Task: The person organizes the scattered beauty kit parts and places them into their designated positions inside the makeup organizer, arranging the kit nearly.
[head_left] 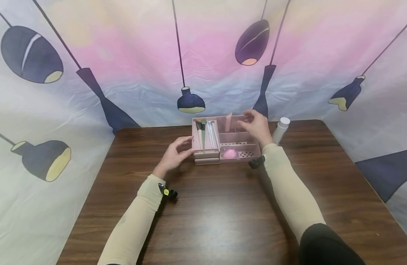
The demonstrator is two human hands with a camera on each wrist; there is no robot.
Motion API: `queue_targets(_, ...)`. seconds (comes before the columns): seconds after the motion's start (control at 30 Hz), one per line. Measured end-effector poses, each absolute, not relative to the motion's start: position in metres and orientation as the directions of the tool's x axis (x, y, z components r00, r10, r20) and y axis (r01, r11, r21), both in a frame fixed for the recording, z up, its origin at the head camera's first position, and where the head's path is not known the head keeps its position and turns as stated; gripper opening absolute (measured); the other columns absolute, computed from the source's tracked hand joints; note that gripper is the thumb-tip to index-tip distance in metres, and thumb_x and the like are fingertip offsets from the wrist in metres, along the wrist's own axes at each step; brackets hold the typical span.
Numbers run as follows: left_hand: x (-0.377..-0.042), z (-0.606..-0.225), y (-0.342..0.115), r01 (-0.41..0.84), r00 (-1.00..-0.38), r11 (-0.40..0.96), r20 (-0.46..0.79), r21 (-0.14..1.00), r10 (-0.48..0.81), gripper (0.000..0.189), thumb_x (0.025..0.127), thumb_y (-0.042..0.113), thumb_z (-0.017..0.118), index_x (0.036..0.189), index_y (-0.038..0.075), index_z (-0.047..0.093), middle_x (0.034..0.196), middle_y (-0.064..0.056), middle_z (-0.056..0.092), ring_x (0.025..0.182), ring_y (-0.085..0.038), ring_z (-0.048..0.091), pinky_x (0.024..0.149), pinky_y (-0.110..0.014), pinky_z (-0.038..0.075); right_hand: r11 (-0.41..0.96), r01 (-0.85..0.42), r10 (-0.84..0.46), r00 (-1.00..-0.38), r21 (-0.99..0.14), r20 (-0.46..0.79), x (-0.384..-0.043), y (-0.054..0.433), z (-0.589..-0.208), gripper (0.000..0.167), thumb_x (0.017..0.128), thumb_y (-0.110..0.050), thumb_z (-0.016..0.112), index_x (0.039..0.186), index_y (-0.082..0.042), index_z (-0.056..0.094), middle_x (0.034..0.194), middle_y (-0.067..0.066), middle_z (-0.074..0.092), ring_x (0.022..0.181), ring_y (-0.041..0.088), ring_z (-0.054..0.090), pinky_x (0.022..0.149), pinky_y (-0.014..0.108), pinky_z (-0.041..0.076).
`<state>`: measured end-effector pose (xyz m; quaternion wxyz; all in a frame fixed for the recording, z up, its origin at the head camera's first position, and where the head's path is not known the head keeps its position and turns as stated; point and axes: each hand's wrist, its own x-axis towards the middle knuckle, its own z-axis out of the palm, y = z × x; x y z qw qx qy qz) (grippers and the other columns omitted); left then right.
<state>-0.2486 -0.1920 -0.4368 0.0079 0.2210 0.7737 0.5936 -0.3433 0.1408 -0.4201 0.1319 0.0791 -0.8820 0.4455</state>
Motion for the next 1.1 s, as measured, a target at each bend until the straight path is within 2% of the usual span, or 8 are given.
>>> queue_targets(0.37,-0.249,-0.437,-0.193,0.323,-0.909,0.213,0.239,0.922,0.342,0.05,0.091,0.0,0.065,0.137,-0.009,0.047,0.14,-0.027,0.045,0.131,-0.043,0.044,0.108,-0.06,0.042,0.596,-0.235,0.036,-0.947,-0.768,0.318,-0.338,0.156,-0.408,0.052,0.082,-0.028,0.078,0.125,-0.006,0.061,0.113,0.013,0.07,0.098,0.028,0.069,0.087,0.04,0.059)
queue_targets(0.77,-0.249,-0.438,-0.193,0.325,-0.907,0.2,0.245,0.924,0.343,0.05,0.091,-0.002,0.064,0.137,-0.011,0.046,0.14,-0.029,0.044,0.13,-0.047,0.043,0.108,-0.062,0.041,0.57,-0.27,0.069,-0.925,-0.776,0.373,-0.334,0.176,-0.39,0.047,0.083,-0.023,0.076,0.122,0.0,0.061,0.113,0.021,0.068,0.099,0.032,0.068,0.09,0.04,0.059)
queue_targets(0.97,-0.258,-0.452,-0.197,0.328,-0.909,0.199,0.251,0.924,0.333,0.05,0.091,0.004,0.066,0.138,-0.003,0.05,0.14,-0.023,0.046,0.131,-0.045,0.043,0.109,-0.056,0.044,0.571,-0.262,0.079,-0.925,-0.778,0.37,-0.331,0.187,-0.385,0.049,0.084,-0.024,0.075,0.125,-0.002,0.061,0.116,0.022,0.067,0.101,0.033,0.067,0.092,0.039,0.058)
queue_targets(1.1,-0.257,-0.452,-0.195,0.353,-0.899,0.198,0.273,0.914,0.342,0.05,0.091,0.002,0.066,0.138,-0.005,0.049,0.14,-0.026,0.046,0.13,-0.049,0.042,0.108,-0.059,0.042,0.566,-0.268,0.086,-0.921,-0.78,0.379,-0.329,0.195,-0.382,0.049,0.085,-0.023,0.075,0.126,-0.001,0.06,0.116,0.022,0.066,0.101,0.033,0.067,0.092,0.039,0.058)
